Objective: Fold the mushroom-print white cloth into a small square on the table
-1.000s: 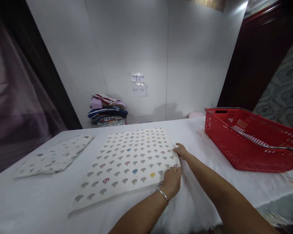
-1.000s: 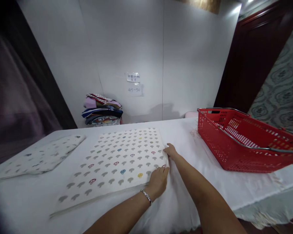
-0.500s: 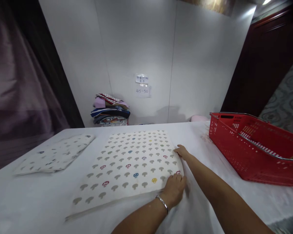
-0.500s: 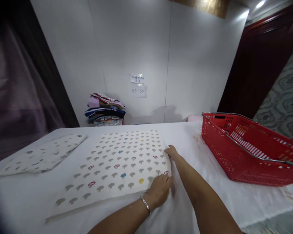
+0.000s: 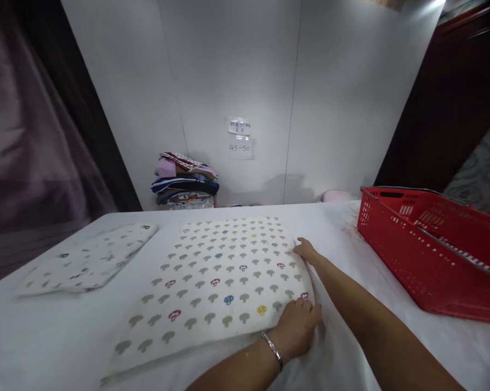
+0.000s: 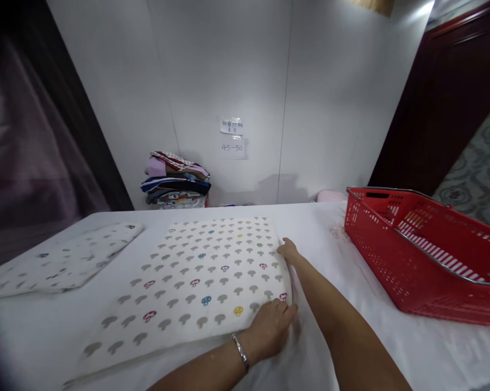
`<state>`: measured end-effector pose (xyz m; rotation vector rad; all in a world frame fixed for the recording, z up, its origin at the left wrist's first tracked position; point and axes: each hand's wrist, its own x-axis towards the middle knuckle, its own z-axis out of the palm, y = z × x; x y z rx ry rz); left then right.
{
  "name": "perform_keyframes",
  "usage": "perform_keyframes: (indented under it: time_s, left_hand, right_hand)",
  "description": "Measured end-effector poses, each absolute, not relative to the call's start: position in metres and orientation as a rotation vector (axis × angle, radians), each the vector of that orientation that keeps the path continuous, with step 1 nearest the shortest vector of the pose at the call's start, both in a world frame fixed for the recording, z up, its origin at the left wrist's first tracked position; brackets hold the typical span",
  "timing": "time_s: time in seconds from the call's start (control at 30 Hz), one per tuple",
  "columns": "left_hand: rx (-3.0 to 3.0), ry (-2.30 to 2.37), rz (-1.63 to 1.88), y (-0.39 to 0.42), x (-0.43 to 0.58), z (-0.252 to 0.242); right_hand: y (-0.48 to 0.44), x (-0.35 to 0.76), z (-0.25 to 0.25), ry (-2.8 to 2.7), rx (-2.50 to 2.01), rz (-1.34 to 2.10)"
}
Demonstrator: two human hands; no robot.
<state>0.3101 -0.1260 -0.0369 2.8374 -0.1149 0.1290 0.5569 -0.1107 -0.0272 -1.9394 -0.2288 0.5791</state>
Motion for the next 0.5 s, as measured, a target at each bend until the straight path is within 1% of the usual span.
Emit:
perform_keyframes:
  time_s: [0.13, 0.23, 0.37, 0.5]
  left_hand:
    - [2.816, -0.120, -0.048, -0.112, 0.319, -0.019]
    - [2.784, -0.155, -0.089, -0.101, 0.329, -0.017]
    - [2.753, -0.249, -0.045, -0.097, 0.334, -0.026]
    - [2.695, -0.200, 0.092, -0.101, 0.326, -0.030]
  right_hand:
    - [-0.107, 0.564, -0.022, -0.175, -1.898, 0.662]
    - [-0.100, 0.570, -0.020, -0.131, -1.849, 0.693]
    - [-0.087, 0.579, -0.022, -0.090, -1.801, 0.697]
    - [-0.075, 0.588, -0.027, -0.077, -1.790, 0.672]
